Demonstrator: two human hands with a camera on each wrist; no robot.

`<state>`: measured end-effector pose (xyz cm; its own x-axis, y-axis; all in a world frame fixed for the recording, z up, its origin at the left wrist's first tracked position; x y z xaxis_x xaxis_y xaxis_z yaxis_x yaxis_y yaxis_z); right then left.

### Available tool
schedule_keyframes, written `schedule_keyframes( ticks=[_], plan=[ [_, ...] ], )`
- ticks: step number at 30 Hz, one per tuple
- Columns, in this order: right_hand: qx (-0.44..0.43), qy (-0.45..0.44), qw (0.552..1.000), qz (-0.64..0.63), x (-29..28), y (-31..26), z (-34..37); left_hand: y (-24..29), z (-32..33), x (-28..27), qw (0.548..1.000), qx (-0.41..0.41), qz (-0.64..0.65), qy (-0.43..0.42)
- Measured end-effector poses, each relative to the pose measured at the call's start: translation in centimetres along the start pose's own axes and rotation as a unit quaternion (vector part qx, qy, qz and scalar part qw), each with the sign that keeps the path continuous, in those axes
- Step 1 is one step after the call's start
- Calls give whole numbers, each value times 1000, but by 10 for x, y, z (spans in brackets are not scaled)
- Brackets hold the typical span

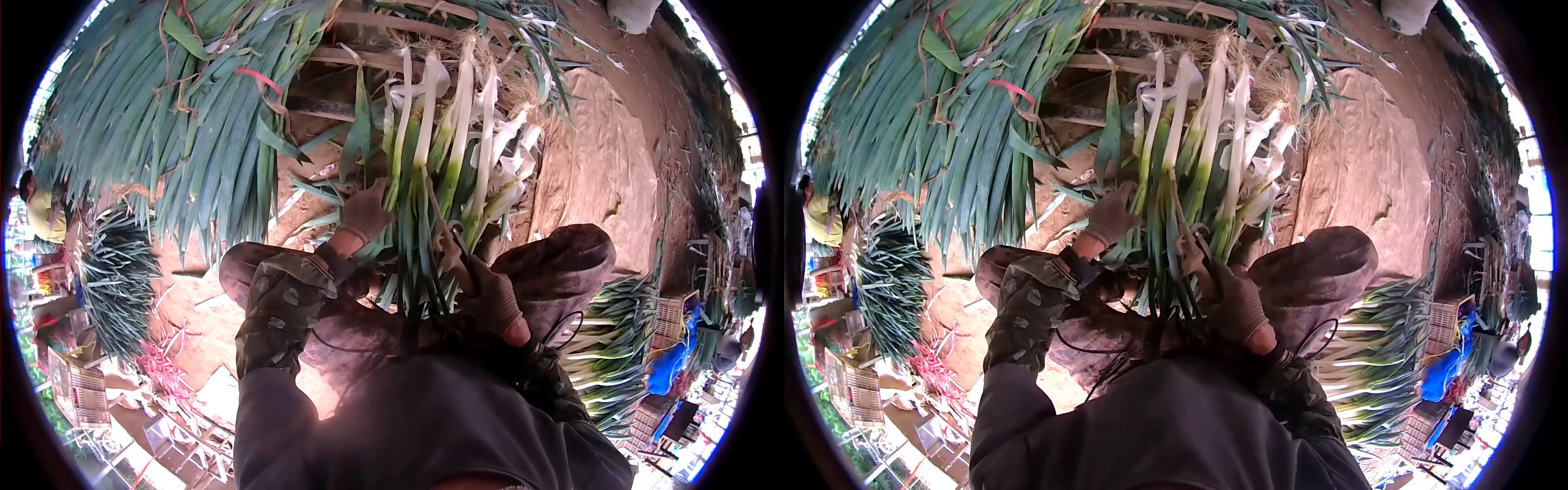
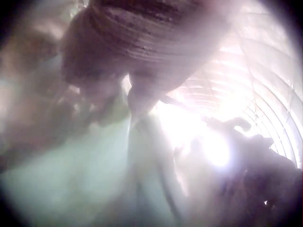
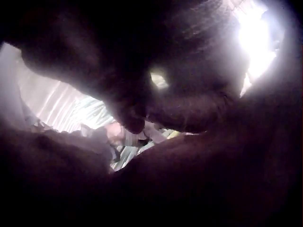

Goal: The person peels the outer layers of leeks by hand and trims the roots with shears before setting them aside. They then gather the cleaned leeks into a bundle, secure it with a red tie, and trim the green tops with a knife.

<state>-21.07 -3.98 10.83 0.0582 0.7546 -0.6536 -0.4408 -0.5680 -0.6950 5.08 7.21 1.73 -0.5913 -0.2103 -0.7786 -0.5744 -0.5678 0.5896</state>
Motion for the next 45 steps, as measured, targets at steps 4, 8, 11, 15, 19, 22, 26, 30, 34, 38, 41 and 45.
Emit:
schedule_keyframes(
  ticks=[4, 8, 11, 15, 19, 22, 26, 30, 34, 38, 41, 45],
  plan=[
    [3, 45, 998, -41, -9, 3, 6, -8, -13, 11, 997, 10, 69, -37],
    [60, 52, 995, -68, -15, 2, -12, -17, -63, 14, 975, -44, 218, 9],
    [44, 72, 994, -76, -18, 16, -30, 2, -81, 10, 977, -74, 188, 69],
    [5, 113, 990, -83, -40, 26, -43, 10, -107, 20, 971, -151, 168, 75],
    [40, 100, 991, -78, -54, 26, -48, 47, -115, 11, 988, -120, 57, 79],
    [12, 78, 996, -51, -52, 18, -50, 50, -123, 14, 992, -100, 3, 74],
    [-30, 106, 993, -48, -43, -1, -39, 54, -119, 6, 993, -115, 9, 19],
    [12, 115, 991, -62, -45, -5, 2, 27, -134, 2, 980, -92, 170, -55],
    [-34, 76, 995, 56, -51, 8, 42, 36, -97, -35, 937, -37, 343, -47],
    [-85, 102, 989, 71, -78, 8, 24, 47, -62, -47, 952, 9, 302, 37],
    [-94, 186, 967, -146, -102, -10, -35, 112, -19, -73, 984, -54, 111, 131],
    [-79, 84, 932, -343, -90, -47, -143, 134, -1, -40, 973, 71, 51, 214]
  ],
)
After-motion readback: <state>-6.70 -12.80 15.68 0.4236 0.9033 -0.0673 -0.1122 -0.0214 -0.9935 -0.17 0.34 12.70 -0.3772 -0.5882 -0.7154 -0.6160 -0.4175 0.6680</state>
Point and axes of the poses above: each hand's wrist, its own z-axis away from the middle knuckle, its own x-axis out of the palm, y = z × x, the point moved 5 cm from there along -z, towards the middle knuckle, and after that the axes turned 7 degrees about -y, right-handed, at the moved point
